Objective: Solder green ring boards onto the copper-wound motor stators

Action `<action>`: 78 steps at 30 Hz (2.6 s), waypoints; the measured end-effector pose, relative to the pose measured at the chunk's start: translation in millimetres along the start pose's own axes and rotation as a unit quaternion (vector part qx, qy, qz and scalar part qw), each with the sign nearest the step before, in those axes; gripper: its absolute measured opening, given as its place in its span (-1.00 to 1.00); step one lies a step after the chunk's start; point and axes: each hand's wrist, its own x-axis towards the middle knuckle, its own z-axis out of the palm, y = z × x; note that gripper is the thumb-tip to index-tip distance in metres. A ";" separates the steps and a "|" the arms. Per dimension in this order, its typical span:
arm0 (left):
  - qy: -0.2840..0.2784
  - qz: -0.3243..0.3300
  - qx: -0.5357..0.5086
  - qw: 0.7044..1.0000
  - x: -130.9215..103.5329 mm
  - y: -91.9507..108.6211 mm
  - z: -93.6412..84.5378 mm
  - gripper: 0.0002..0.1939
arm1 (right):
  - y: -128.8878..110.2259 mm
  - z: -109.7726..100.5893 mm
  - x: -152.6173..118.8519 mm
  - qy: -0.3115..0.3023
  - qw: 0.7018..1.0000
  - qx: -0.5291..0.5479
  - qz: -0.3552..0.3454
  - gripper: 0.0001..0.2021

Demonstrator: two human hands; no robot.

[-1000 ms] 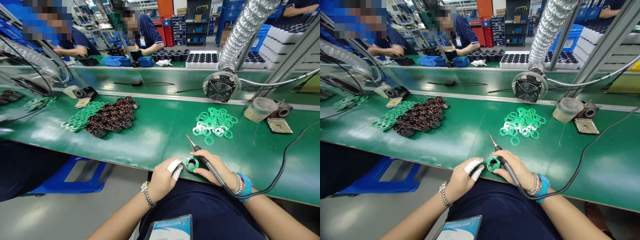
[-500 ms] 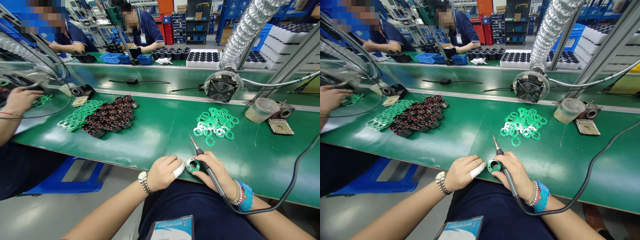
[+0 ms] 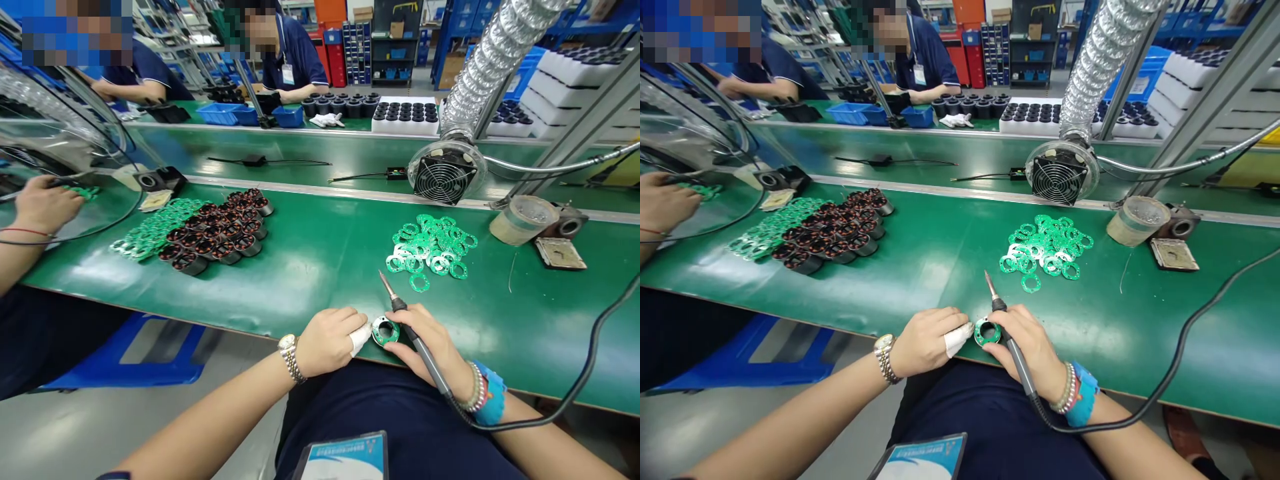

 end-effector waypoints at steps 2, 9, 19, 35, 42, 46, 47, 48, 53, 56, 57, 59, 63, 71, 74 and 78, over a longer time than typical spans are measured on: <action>-0.028 -0.091 -0.130 0.987 6.5 2.5 1.3 -0.84 | 0.1 0.3 -0.1 0.000 1.000 -0.002 -0.001 -0.66; -0.066 -0.502 -0.628 0.590 19.8 20.0 5.0 -0.81 | 0.9 -0.1 -1.5 0.003 1.000 -0.016 0.001 -0.68; 0.014 -0.379 -0.563 0.735 2.0 4.1 11.8 -0.84 | -0.2 -0.4 -0.8 0.005 1.000 -0.007 -0.005 -0.68; 0.031 -0.473 -0.565 0.675 21.6 26.0 14.0 -0.78 | -0.9 -0.1 -0.8 0.008 1.000 -0.027 -0.008 -0.69; 0.043 -0.458 -0.670 0.583 12.7 17.2 11.8 -0.73 | -0.8 0.0 -0.4 0.006 1.000 -0.030 -0.007 -0.71; 0.037 -0.454 -0.635 0.624 17.3 19.5 14.0 -0.76 | -1.5 -1.1 0.4 0.005 0.999 -0.031 -0.008 -0.72; 0.039 -0.452 -0.621 0.639 18.5 21.0 14.9 -0.78 | -1.5 -1.2 0.3 0.004 0.999 -0.031 -0.009 -0.72; 0.043 -0.449 -0.607 0.654 19.5 22.5 16.0 -0.79 | -1.5 -1.1 0.0 0.004 0.999 -0.030 -0.009 -0.72; 0.067 -0.442 -0.565 0.694 20.9 24.1 19.4 -0.80 | -1.9 1.3 -1.5 0.007 0.999 -0.031 -0.006 -0.71; 0.054 -0.428 -0.601 0.673 19.6 19.0 18.0 -0.74 | -2.5 -0.4 1.1 0.012 1.000 -0.026 -0.009 -0.72; 0.041 -0.419 -0.604 0.677 18.6 17.9 17.2 -0.74 | -2.4 -2.3 2.7 0.009 1.000 -0.019 -0.012 -0.72; 0.027 -0.402 -0.576 0.711 15.3 18.1 15.6 -0.78 | -1.9 -7.6 5.5 -0.015 1.000 0.002 -0.014 -0.70; 0.043 -0.382 -0.441 0.811 5.9 27.5 13.0 -0.85 | -0.6 -15.0 4.3 -0.044 0.999 0.029 0.011 -0.61; -0.012 -0.355 -0.356 0.864 9.9 29.8 11.8 -0.77 | -1.1 1.2 -5.8 0.004 0.998 -0.058 -0.021 -0.66; -0.065 -0.402 -0.512 0.756 12.4 25.0 12.0 -0.72 | -1.2 1.9 -4.6 0.001 0.998 -0.066 -0.018 -0.69; -0.040 -0.302 -0.381 0.873 4.6 17.9 7.6 -0.81 | -0.9 0.9 -4.1 0.002 0.998 -0.055 -0.018 -0.70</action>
